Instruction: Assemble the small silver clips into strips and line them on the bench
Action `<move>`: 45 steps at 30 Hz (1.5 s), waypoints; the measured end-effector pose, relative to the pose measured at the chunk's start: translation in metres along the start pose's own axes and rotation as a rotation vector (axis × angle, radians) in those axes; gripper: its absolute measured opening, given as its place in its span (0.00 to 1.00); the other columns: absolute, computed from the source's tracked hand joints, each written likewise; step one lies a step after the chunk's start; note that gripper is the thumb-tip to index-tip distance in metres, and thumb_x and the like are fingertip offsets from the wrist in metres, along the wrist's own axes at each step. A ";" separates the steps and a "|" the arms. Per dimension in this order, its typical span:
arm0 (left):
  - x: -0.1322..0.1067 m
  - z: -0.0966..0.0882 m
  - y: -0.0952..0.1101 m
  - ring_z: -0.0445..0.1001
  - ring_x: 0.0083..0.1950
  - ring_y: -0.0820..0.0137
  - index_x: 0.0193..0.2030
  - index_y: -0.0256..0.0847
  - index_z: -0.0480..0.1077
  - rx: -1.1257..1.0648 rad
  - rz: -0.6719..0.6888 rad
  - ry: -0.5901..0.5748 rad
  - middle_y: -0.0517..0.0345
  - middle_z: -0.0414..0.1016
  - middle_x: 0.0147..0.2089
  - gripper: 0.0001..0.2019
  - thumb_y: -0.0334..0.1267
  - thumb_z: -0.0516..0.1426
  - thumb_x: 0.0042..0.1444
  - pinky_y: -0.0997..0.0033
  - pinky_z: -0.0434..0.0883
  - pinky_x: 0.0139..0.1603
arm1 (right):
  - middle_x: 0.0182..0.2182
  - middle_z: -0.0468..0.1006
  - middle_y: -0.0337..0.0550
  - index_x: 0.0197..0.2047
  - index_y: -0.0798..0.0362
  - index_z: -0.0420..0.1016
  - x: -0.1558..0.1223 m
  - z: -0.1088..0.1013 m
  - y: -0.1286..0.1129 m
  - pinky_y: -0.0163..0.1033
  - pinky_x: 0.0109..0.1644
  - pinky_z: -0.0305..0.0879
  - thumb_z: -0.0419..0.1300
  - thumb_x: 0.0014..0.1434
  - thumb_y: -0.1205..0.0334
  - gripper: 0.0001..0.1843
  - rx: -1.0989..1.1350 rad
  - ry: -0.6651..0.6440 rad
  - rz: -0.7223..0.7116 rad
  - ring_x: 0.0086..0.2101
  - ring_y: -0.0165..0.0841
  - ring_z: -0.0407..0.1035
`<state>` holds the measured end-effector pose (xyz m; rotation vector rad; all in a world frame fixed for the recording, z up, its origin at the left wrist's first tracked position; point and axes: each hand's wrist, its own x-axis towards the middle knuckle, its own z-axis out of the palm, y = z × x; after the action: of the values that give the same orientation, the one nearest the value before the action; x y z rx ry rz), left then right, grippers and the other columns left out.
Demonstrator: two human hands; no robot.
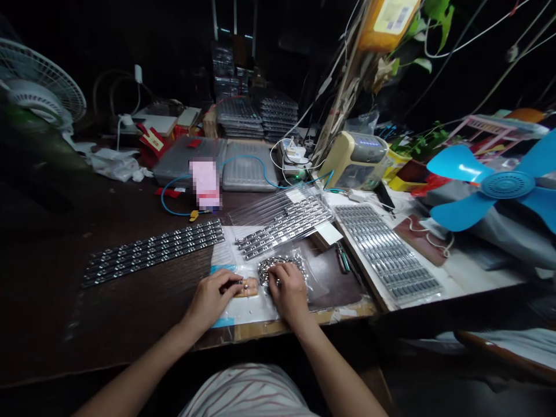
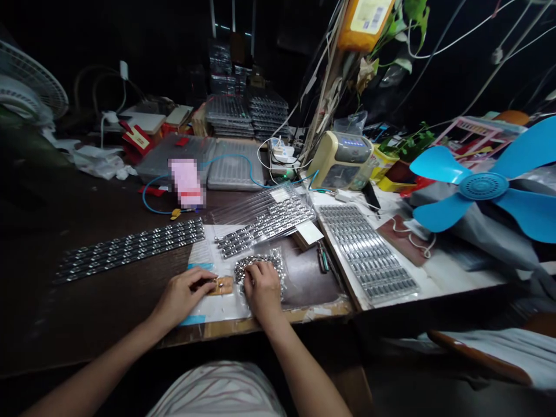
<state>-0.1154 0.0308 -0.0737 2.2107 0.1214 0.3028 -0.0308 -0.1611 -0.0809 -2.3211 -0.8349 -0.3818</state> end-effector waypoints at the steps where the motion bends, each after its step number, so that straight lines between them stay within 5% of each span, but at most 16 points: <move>1: -0.001 0.002 0.000 0.75 0.39 0.68 0.37 0.43 0.76 0.005 0.026 0.000 0.57 0.77 0.38 0.06 0.37 0.58 0.56 0.71 0.71 0.40 | 0.35 0.74 0.43 0.38 0.51 0.73 0.000 0.000 0.001 0.40 0.43 0.61 0.54 0.61 0.69 0.07 0.015 0.000 0.003 0.38 0.36 0.65; 16: -0.002 0.010 0.010 0.73 0.39 0.67 0.37 0.43 0.76 0.194 0.084 -0.028 0.55 0.74 0.35 0.06 0.36 0.57 0.58 0.68 0.69 0.40 | 0.36 0.77 0.44 0.43 0.51 0.73 0.000 0.000 0.005 0.40 0.42 0.63 0.50 0.64 0.68 0.11 0.126 0.000 -0.044 0.38 0.36 0.68; 25: -0.002 0.009 0.001 0.74 0.42 0.68 0.39 0.42 0.74 0.005 0.050 0.122 0.56 0.75 0.38 0.07 0.35 0.55 0.59 0.69 0.70 0.43 | 0.30 0.78 0.37 0.32 0.48 0.76 0.005 0.008 -0.033 0.39 0.39 0.53 0.65 0.57 0.61 0.02 0.092 -0.125 -0.053 0.33 0.33 0.67; 38: 0.000 0.006 -0.002 0.75 0.40 0.68 0.37 0.42 0.75 -0.046 0.001 0.157 0.56 0.75 0.37 0.06 0.35 0.56 0.57 0.70 0.71 0.41 | 0.33 0.75 0.40 0.40 0.42 0.79 0.003 0.011 -0.039 0.39 0.38 0.58 0.62 0.58 0.64 0.08 0.040 -0.179 -0.080 0.36 0.34 0.65; 45: 0.005 0.001 -0.001 0.75 0.40 0.67 0.35 0.41 0.76 -0.091 -0.069 0.155 0.55 0.76 0.37 0.07 0.35 0.56 0.56 0.72 0.72 0.35 | 0.51 0.72 0.48 0.56 0.48 0.69 0.004 -0.006 -0.010 0.47 0.45 0.61 0.60 0.59 0.61 0.21 -0.156 -0.165 -0.098 0.47 0.43 0.63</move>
<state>-0.1103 0.0313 -0.0742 2.0870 0.2627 0.4324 -0.0350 -0.1570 -0.0700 -2.4878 -1.0354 -0.3092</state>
